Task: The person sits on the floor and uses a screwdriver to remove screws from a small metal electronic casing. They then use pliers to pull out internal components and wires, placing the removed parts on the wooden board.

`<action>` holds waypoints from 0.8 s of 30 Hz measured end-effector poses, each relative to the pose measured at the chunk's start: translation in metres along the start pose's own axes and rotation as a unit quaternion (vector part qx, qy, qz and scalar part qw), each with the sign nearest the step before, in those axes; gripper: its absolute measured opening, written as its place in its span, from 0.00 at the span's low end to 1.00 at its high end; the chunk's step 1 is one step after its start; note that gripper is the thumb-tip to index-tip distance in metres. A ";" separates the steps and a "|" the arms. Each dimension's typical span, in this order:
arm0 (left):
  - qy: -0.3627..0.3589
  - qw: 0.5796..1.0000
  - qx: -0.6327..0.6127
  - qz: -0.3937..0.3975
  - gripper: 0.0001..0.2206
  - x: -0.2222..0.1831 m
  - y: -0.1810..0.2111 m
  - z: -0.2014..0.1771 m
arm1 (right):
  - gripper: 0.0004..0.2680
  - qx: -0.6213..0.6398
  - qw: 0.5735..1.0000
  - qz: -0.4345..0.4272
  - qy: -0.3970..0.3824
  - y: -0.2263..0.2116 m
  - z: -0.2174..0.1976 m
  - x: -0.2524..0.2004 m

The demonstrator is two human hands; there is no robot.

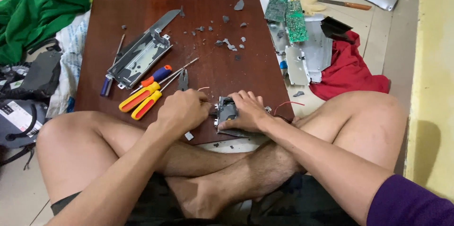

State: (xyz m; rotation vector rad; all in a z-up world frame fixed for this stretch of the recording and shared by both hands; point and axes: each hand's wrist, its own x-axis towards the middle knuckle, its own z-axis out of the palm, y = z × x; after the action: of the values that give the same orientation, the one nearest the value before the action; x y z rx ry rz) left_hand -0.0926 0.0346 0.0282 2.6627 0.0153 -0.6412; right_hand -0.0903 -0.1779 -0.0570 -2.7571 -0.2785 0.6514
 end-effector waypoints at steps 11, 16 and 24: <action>-0.084 0.983 0.159 0.044 0.20 0.043 0.040 -0.016 | 0.39 -0.001 1.000 -0.021 0.013 -0.001 -0.003 -0.006; -0.110 0.970 0.208 0.056 0.22 0.036 0.060 -0.029 | 0.40 0.013 0.999 -0.035 0.014 0.001 -0.002 -0.005; -0.100 0.968 0.223 0.061 0.15 0.071 0.068 -0.005 | 0.40 0.001 1.000 -0.005 -0.017 -0.007 -0.014 -0.008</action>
State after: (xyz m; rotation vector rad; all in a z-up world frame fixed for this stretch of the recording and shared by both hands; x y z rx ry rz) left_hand -0.0197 -0.0318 0.0270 2.9723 -0.3902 -0.9656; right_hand -0.0915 -0.1760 -0.0398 -2.7424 -0.2996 0.6960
